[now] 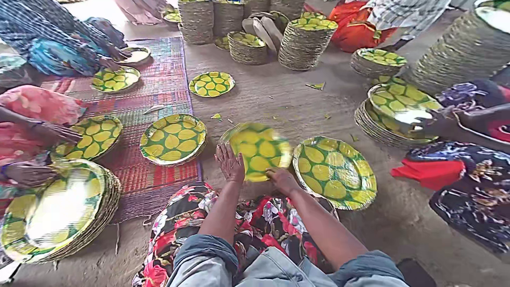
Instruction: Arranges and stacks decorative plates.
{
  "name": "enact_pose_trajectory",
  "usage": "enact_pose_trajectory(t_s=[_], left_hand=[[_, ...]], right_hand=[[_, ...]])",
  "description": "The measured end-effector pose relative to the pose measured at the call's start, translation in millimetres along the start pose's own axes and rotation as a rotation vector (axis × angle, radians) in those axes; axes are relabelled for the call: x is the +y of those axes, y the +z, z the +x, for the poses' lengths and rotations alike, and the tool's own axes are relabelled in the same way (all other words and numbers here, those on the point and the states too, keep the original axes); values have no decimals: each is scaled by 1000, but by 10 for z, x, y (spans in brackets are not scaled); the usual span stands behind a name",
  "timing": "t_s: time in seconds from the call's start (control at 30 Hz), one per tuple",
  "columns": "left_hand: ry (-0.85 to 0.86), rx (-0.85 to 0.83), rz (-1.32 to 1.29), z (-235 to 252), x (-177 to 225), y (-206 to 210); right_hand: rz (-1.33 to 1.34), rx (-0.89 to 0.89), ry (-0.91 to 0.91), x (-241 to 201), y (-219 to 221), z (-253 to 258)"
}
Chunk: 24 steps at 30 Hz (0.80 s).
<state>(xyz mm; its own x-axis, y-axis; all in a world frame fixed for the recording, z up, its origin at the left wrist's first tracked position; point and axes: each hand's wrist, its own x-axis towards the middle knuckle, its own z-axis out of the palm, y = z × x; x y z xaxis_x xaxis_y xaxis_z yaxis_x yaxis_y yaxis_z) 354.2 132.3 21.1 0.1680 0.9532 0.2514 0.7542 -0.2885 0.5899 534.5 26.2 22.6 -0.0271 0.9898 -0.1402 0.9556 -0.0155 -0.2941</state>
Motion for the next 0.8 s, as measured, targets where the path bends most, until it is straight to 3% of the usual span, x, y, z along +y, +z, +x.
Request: enact_pose_trajectory(t_s=[0.07, 0.13, 0.2, 0.3, 0.43, 0.53, 0.6, 0.67, 0.73, 0.8], left_hand=[[30, -389, 117, -97, 11, 36], [-2, -744, 236, -215, -39, 157], [-45, -944, 323, -360, -81, 243], [-54, -981, 371, -394, -82, 269], [-22, -1002, 378, -334, -102, 221], [3, -1021, 373, -258, -115, 206], [-6, -953, 295, -207, -133, 218], [-49, -700, 113, -210, -105, 184], [-84, -268, -49, -185, -14, 146], [-105, 81, -121, -98, -7, 143]], right_hand=[[-62, -152, 102, -18, 9, 21], [-57, -14, 312, 26, -26, 4], [1, 113, 576, 76, -131, -28], [111, 17, 843, 173, -300, -105], [152, 42, 902, 203, -304, -93], [162, 207, 895, 261, -299, -108], [72, 441, 808, 253, -299, -130], [40, 616, 562, 209, -249, -156], [66, 562, 297, 100, -178, -132], [81, 379, 35, -10, -42, -71]])
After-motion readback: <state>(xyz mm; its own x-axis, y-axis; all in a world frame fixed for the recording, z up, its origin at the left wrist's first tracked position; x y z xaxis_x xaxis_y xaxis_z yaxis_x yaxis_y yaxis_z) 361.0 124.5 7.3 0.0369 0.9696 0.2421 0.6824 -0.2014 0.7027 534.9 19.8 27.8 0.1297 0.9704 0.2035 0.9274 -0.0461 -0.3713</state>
